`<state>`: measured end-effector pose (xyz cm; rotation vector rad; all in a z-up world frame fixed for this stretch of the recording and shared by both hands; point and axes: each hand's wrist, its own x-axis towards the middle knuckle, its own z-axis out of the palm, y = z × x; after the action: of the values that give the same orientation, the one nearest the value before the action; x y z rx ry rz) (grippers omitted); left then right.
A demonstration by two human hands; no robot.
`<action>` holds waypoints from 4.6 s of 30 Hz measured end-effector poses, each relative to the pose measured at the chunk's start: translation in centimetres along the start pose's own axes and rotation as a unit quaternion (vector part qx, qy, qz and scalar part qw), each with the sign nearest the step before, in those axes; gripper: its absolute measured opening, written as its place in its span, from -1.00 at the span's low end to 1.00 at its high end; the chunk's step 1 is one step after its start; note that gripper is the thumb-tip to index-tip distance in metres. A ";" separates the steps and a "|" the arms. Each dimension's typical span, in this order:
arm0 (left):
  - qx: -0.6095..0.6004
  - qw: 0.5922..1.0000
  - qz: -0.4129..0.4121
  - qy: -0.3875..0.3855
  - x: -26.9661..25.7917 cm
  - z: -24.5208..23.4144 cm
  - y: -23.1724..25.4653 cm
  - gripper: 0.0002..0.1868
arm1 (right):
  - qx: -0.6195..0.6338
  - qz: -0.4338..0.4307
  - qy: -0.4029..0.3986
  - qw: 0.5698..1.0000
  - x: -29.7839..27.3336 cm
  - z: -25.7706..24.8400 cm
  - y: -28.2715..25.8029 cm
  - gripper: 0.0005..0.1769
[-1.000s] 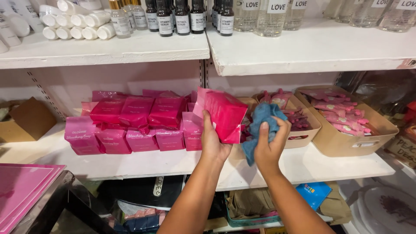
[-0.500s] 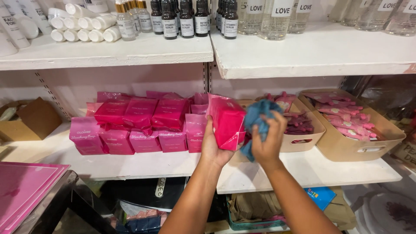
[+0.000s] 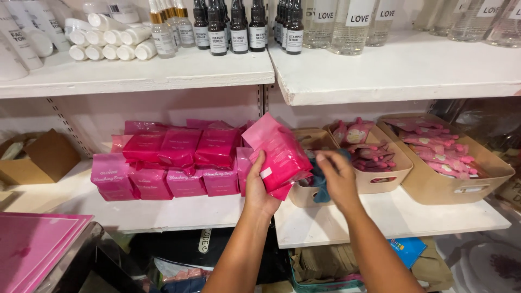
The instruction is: The person wipes pink soap packages on a white shelf using a blue cloth, then cleans the inside of a beige plastic bin and wipes the shelf surface. The person also handles small pink sachets from a bin while continuing to clean the area.
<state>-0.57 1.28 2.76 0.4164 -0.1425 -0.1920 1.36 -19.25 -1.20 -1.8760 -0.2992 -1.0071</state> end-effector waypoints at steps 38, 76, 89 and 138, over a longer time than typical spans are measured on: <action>0.690 0.628 0.361 0.000 0.4 -5.2 4.6 -0.42 | 0.345 0.148 -0.049 0.926 -2.4 9.2 -10.1 -0.15; 0.825 0.383 0.403 0.099 3.8 -6.3 7.4 -0.45 | -0.136 -0.026 -0.069 0.988 0.2 15.9 -4.6 -0.18; 0.837 0.361 0.397 0.106 3.5 -6.8 6.9 -0.46 | -0.120 -0.019 -0.099 0.988 0.3 16.6 -3.5 -0.19; 0.900 0.411 0.090 0.115 6.9 0.4 -11.1 -0.41 | -0.304 0.128 -0.327 0.886 2.6 -2.9 0.0 -0.23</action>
<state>4.38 -10.34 -0.78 2.6490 -0.0601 0.3728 1.48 -22.19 1.32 -2.7224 -0.1129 -0.2528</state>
